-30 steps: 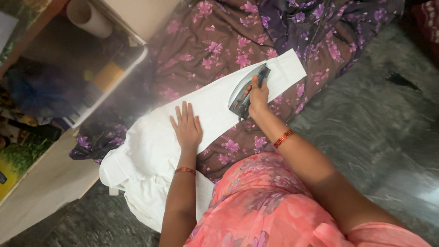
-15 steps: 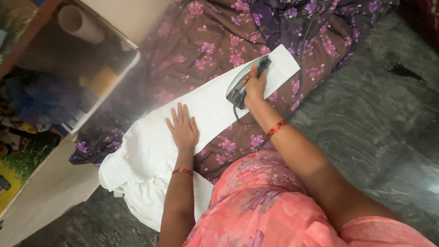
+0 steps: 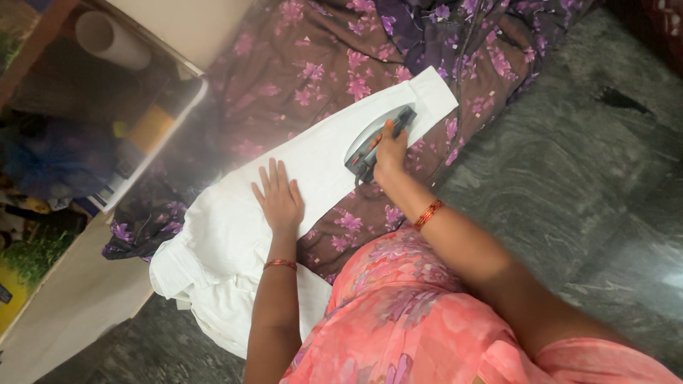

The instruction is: The person irons a white shirt on a floral-patterned surface using a steam iron. They repeatedly smooth the fabric, fold the sleeves, and press different sections of the shirt.

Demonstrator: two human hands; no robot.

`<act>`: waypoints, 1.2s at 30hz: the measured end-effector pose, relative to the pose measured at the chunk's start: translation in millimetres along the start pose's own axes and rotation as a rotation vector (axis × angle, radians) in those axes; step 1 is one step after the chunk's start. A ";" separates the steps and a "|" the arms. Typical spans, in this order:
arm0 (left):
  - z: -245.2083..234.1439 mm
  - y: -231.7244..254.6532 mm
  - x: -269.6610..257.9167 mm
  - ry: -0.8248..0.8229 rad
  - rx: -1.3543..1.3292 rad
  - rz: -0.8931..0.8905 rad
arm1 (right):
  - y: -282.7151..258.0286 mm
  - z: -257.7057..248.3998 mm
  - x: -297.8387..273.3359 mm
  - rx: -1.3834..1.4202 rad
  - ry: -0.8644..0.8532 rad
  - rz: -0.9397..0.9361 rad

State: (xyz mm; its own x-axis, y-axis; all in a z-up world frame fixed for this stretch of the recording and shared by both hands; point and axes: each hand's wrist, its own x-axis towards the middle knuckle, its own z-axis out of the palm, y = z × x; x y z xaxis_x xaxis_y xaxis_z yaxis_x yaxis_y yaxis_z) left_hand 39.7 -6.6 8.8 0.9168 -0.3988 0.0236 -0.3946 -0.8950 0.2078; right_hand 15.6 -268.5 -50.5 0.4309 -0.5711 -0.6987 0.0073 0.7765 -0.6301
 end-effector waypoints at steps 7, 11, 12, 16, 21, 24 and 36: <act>-2.2 -0.1 -2.6 0.011 -0.006 0.011 | 2.0 11.0 21.4 0.121 0.104 -0.067; -2.6 1.1 -1.5 0.009 -0.022 0.022 | 19.8 21.9 5.7 0.193 0.177 0.011; -2.7 1.8 -0.7 0.012 -0.017 0.026 | 19.5 22.1 2.6 0.209 0.178 0.043; -1.6 0.9 -2.2 0.010 -0.001 0.020 | 8.5 18.8 15.2 0.187 0.292 -0.026; -2.5 1.3 -3.2 0.021 0.002 0.030 | 17.8 20.9 19.3 0.319 0.231 -0.044; -3.6 1.8 -1.8 0.023 -0.002 0.036 | 16.4 18.8 10.8 0.310 0.275 0.064; -2.9 2.9 -1.2 0.011 -0.010 0.017 | 12.1 24.8 16.8 0.141 0.195 -0.156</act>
State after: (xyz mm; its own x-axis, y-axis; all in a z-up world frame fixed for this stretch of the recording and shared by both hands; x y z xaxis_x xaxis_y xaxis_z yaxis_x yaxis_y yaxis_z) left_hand 37.7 -8.1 12.2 0.9104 -0.4120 0.0376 -0.4099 -0.8860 0.2170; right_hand 45.3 -262.0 -61.5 0.2331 -0.7163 -0.6577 0.1915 0.6969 -0.6912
